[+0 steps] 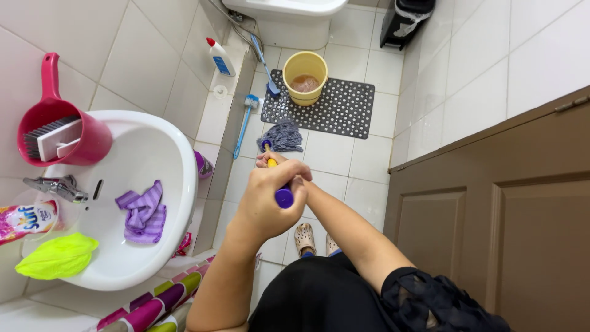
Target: Mopping the bathroom floor and washing cloths in the sink.
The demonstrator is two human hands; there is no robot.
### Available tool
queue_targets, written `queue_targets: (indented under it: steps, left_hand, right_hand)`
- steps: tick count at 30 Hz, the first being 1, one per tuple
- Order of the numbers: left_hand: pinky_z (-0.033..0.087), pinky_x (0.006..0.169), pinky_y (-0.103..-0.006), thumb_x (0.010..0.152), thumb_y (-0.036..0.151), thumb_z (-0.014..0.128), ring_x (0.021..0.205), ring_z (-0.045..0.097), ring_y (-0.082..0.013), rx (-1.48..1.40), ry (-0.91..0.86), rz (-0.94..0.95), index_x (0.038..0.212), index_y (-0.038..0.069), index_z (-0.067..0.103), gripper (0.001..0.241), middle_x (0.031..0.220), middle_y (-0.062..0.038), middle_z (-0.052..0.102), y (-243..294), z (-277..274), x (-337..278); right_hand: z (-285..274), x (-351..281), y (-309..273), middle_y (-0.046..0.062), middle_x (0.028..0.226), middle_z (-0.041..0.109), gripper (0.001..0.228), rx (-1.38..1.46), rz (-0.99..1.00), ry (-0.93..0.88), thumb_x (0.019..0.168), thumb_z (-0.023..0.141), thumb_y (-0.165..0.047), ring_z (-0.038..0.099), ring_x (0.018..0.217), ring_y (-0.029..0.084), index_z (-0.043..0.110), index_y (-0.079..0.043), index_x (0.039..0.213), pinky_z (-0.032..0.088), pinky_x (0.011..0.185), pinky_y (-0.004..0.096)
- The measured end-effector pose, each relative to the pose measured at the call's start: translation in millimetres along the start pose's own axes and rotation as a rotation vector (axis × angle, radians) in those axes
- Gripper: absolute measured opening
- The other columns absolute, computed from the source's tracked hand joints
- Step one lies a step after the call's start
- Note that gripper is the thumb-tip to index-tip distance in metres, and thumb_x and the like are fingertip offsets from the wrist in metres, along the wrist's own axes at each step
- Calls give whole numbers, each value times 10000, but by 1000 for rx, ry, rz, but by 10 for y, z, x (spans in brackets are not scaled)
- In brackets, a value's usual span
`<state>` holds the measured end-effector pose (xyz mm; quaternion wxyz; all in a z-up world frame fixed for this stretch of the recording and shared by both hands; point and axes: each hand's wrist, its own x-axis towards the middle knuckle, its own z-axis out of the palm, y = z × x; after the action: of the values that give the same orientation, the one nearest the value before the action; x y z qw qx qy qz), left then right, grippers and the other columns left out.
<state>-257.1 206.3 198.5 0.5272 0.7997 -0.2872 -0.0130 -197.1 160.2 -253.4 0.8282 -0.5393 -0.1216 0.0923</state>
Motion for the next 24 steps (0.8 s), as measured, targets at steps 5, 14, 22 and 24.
queue_targets:
  steps: [5,14,22,24]
  left_hand:
    - [517,615,-264,816,-26,625,610,647,-125,-76,-50,-11,897,18,678,107,683,-65,640,109,215,145]
    - [456,646,-209,854,-50,615,668,540,-42,-299,167,28,909,-7,706,115,730,9,608,214,377,130]
    - [470,669,-210,845,-77,599,679,556,-41,-438,186,37,894,-24,695,120,752,3,623,198,655,121]
    - [464,663,-210,841,-80,601,676,548,-40,-456,188,32,891,-27,692,117,754,1,623,133,715,93]
  right_hand:
    - [45,-98,-605,37,1048,567,159,9,104,-69,1080,685,-100,555,1071,166,549,-21,1103,466,1168,354]
    - [47,-399,-2496,35,1304,594,386,-103,168,-244,976,652,-154,563,1224,145,557,-48,1334,498,1074,348]
    - [-715,-1000,-2366,97,966,749,192,-785,372,-217,896,716,-236,694,928,213,703,-68,987,552,829,373]
    - [-787,-1093,-2459,77,877,743,205,-818,446,-222,913,708,-277,698,843,216,700,-73,924,549,780,375]
